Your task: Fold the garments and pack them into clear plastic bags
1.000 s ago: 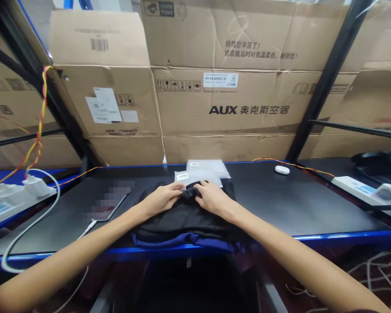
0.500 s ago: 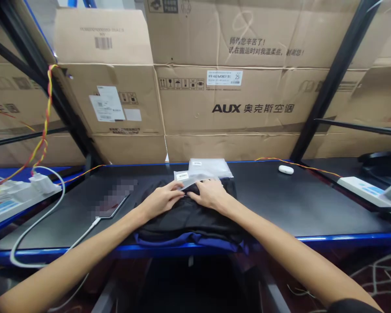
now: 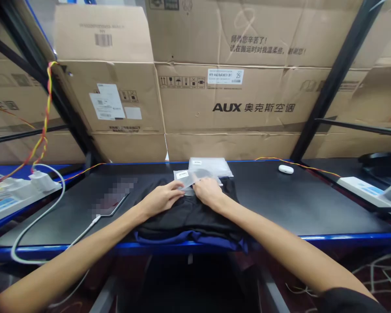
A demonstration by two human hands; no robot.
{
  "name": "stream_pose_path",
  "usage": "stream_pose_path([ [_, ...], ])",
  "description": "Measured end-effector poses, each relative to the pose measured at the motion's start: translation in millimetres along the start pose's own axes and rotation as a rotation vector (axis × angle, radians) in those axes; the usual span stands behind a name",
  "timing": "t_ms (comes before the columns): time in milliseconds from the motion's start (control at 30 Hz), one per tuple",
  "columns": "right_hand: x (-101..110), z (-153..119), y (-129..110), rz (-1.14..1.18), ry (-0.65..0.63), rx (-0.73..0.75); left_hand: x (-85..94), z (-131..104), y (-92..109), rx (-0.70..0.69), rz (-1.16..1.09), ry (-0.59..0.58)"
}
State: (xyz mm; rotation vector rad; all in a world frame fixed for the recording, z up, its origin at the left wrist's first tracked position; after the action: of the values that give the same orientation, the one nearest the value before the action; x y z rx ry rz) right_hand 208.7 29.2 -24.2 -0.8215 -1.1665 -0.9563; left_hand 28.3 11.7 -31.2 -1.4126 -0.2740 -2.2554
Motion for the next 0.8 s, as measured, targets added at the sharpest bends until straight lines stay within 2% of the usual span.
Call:
stream_pose_path([
  [133, 5.4, -3.5, 3.7, -0.004, 0.017, -0.073, 2.9, 0.8, 0.6, 0.015, -0.031, 0.005],
  [267, 8.3, -15.8, 14.1, 0.102, -0.076, 0.071, 3.2, 0.5, -1.1, 0.029, -0.053, 0.027],
  [333, 7.4, -17.5, 15.1, 0.107, -0.075, 0.113, 2.1, 0.0, -2.0, 0.030, -0.055, 0.026],
  [533, -1.0, -3.0, -3.5, -0.096, -0.038, 0.022, -1.5, -1.7, -4.4, 0.018, -0.043, 0.016],
  [633, 1.6, -2.0, -7.5, -0.104, -0.008, 0.021, 0.0, -1.3, -5.2, 0.008, -0.023, 0.015],
  [700, 6.6, -7.9, -2.4, -0.052, 0.046, 0.059, 3.6, -0.9, -6.4, 0.004, -0.003, 0.005],
  [800, 15.2, -22.6, 14.2, 0.123, 0.106, 0.211, 12.7, -1.3, -11.4, 0.008, 0.036, 0.008],
])
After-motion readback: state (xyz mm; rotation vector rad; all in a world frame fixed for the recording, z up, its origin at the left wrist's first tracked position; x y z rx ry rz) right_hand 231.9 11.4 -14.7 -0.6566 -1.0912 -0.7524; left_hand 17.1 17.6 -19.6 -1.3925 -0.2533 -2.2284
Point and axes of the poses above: each hand's wrist, its own z-axis towards the middle knuckle, its own x-axis out of the back of the hand, y = z × x, the point moved 3 cm from there along z, towards the middle knuckle, and after that the axes turned 10 degrees about -x, right-handed, at the moved point
